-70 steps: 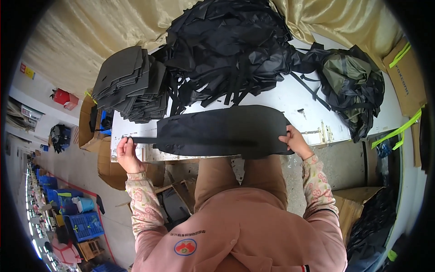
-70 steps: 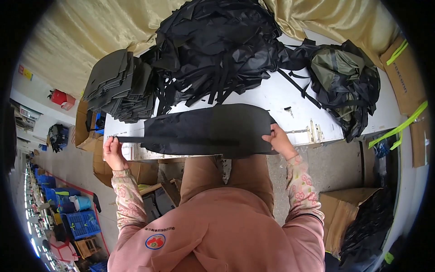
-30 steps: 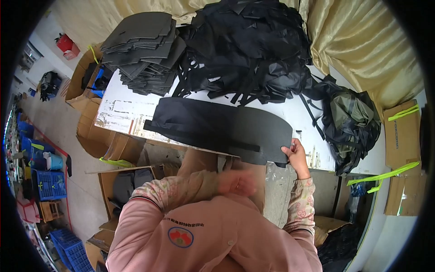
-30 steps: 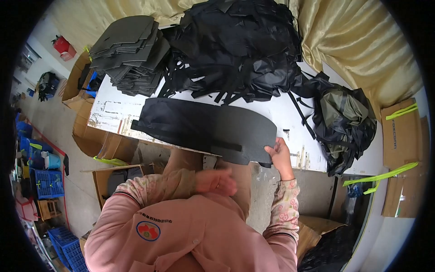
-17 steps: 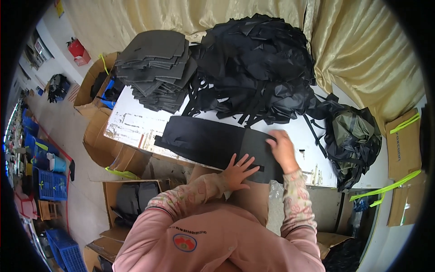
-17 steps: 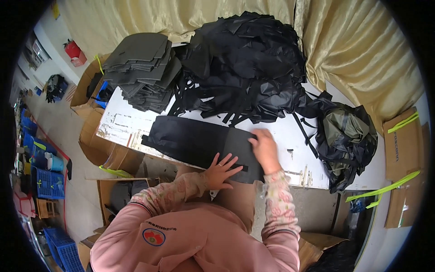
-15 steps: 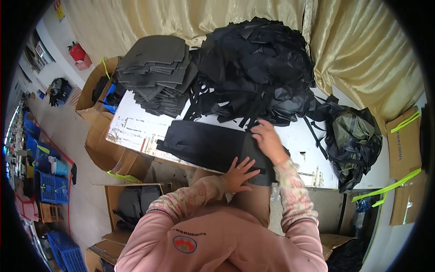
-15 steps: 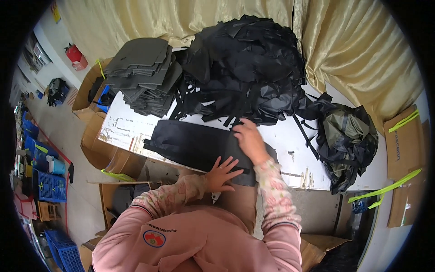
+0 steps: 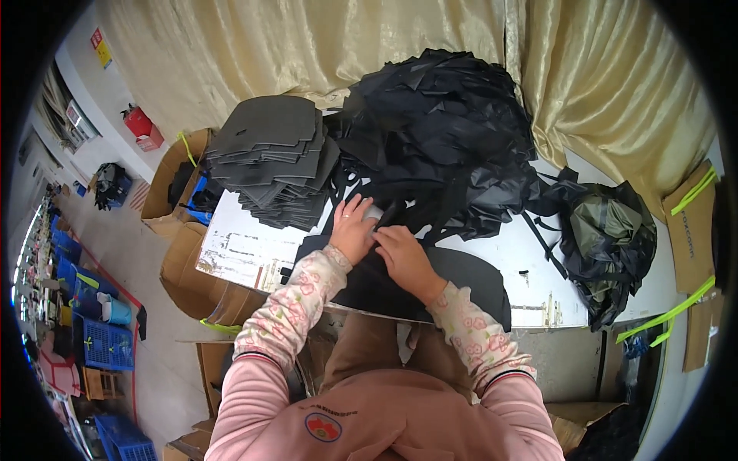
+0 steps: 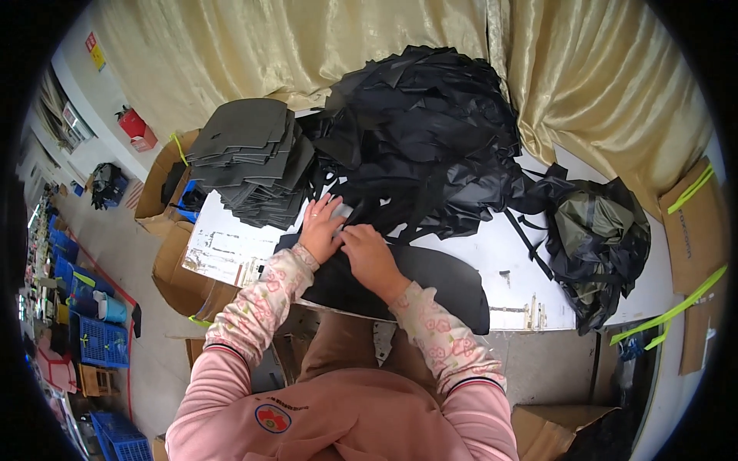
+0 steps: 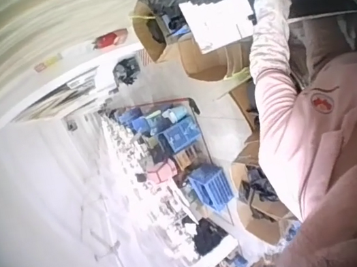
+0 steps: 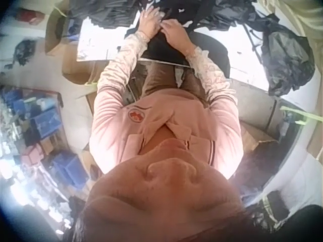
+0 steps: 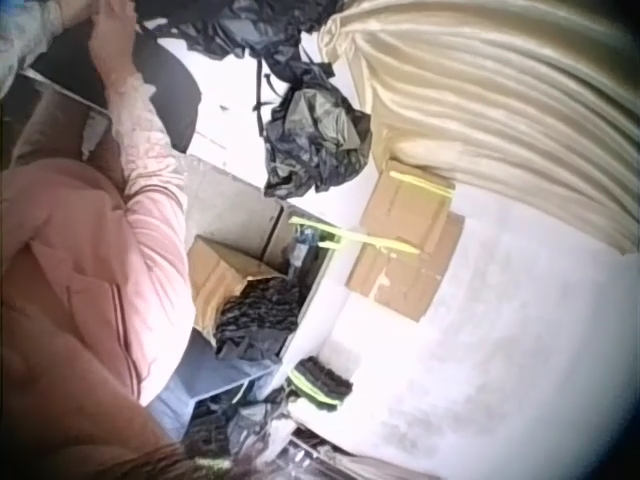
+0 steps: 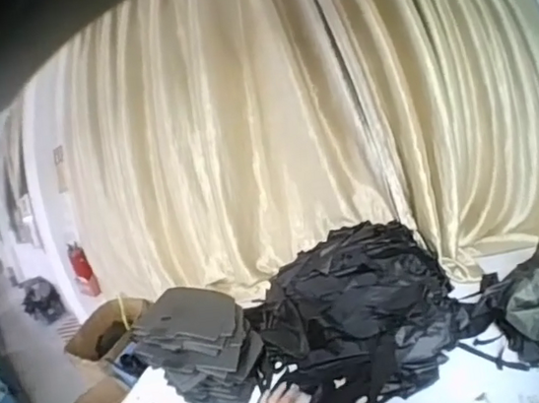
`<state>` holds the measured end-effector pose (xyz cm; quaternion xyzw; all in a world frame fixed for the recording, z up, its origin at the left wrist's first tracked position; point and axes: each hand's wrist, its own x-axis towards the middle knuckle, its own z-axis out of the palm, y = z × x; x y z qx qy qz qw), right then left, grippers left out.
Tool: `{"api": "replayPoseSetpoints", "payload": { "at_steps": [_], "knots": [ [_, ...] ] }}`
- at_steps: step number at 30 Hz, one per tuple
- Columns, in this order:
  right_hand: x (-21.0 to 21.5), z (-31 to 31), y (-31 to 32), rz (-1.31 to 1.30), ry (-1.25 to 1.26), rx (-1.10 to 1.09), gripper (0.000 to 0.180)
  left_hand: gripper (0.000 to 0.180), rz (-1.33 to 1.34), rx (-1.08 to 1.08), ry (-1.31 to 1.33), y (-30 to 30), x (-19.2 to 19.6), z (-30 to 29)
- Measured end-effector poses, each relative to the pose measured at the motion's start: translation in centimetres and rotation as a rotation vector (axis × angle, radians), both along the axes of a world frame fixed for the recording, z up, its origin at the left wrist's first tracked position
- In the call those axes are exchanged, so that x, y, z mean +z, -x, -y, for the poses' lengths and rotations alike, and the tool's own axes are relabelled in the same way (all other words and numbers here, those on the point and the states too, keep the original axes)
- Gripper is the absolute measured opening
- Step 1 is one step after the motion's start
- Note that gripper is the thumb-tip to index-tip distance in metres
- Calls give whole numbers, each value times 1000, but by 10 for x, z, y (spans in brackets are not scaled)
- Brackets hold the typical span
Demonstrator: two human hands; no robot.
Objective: Sorting and stacking black fabric shells and foam padded inserts for backpack assembly.
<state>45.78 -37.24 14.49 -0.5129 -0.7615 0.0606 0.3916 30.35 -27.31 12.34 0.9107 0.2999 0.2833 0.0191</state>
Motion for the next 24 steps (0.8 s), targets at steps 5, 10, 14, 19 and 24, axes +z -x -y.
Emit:
{"api": "replayPoseSetpoints", "payload": {
  "at_steps": [5, 10, 14, 19, 24],
  "knots": [
    [11, 17, -30, -132, -83, -47, 40, 17, 296, -67, 194, 6, 32, -20],
    [-2, 12, -69, -208, 35, -262, 57, 3, 720, -199, 446, 43, 126, -6],
    [21, 4, -59, -231, 69, -196, 72, 21, 1127, -414, 601, 64, 188, 8],
    [54, -6, -33, -368, 139, 97, 85, 31, 1296, -709, 849, 90, 222, 9],
    [92, -1, 12, -641, 241, 399, 89, 36, 899, -455, 511, 188, 177, -103]
  ]
}}
